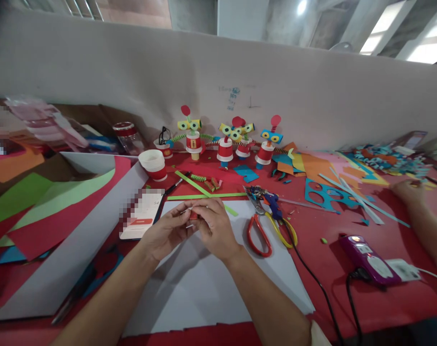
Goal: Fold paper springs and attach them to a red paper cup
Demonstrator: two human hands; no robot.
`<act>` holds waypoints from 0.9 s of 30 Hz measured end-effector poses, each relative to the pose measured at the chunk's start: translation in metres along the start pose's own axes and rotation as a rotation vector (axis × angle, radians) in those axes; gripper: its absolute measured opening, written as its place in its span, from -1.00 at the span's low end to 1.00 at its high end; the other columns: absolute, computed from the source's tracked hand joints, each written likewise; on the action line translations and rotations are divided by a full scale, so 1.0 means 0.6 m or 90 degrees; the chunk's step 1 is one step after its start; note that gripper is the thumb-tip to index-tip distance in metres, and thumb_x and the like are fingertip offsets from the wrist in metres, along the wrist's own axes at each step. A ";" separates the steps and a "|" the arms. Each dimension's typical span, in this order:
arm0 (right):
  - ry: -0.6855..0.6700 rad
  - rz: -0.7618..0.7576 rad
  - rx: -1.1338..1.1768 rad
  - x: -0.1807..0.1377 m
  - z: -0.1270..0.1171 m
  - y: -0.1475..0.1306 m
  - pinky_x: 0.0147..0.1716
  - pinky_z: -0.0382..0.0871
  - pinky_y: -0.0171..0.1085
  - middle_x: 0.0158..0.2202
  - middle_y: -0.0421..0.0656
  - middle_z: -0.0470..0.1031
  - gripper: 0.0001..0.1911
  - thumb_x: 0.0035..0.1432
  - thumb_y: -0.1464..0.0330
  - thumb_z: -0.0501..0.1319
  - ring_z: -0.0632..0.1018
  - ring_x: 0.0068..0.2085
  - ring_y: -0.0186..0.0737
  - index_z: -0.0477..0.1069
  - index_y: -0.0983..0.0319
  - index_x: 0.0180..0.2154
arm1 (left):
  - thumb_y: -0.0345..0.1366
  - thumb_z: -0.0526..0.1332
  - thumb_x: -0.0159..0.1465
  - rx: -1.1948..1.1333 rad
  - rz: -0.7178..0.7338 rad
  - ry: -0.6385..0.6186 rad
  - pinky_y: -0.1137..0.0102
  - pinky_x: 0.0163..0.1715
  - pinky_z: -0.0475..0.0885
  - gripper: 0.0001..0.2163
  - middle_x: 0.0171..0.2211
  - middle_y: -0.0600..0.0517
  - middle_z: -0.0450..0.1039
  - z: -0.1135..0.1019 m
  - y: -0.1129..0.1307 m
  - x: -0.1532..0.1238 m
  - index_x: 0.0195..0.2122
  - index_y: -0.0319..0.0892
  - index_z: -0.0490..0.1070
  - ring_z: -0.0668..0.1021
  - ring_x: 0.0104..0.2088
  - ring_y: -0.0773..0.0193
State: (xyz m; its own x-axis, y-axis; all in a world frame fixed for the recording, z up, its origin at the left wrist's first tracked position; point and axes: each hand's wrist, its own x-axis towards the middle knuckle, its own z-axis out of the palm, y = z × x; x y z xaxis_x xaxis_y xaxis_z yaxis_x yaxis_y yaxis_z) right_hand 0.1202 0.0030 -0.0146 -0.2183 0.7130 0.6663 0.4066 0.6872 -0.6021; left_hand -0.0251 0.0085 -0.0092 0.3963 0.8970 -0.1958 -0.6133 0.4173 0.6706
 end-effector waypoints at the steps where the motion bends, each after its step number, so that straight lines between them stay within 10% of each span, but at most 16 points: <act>1: -0.004 -0.006 -0.004 -0.001 0.000 0.001 -0.07 0.38 -0.08 -0.14 -0.13 0.50 -0.76 0.17 0.52 0.17 0.46 -0.08 -0.15 0.46 0.13 -0.16 | -0.42 0.42 0.01 0.005 0.001 0.002 0.44 -0.27 0.46 -0.73 -0.35 0.08 0.52 0.000 0.000 0.000 -0.24 -0.21 0.50 0.54 -0.43 0.42; 14: -0.008 0.085 0.088 0.005 0.000 0.005 -0.06 0.39 -0.10 -0.05 -0.10 0.45 -0.52 0.10 0.38 0.30 0.46 -0.04 -0.13 0.33 0.07 0.07 | -0.42 0.43 0.00 0.011 0.016 -0.011 0.50 -0.30 0.44 -0.62 -0.38 0.01 0.54 -0.003 0.004 0.003 -0.12 -0.21 0.46 0.57 -0.34 0.34; 27: -0.012 0.083 0.122 0.009 -0.002 -0.004 -0.04 0.39 -0.13 -0.12 -0.11 0.45 -0.69 0.08 0.51 0.27 0.48 -0.05 -0.18 0.50 0.09 -0.13 | -0.45 0.45 -0.04 0.020 0.011 -0.036 0.48 -0.31 0.41 -0.56 -0.38 0.04 0.52 -0.012 0.010 0.001 -0.10 -0.19 0.46 0.54 -0.36 0.36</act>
State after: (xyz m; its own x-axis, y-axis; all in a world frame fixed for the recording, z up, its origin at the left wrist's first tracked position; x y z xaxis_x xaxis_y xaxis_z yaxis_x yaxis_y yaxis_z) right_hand 0.1193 0.0053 -0.0090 -0.1923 0.7992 0.5695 0.2576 0.6011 -0.7565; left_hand -0.0335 0.0129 -0.0103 0.4248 0.8939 -0.1433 -0.5994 0.3963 0.6955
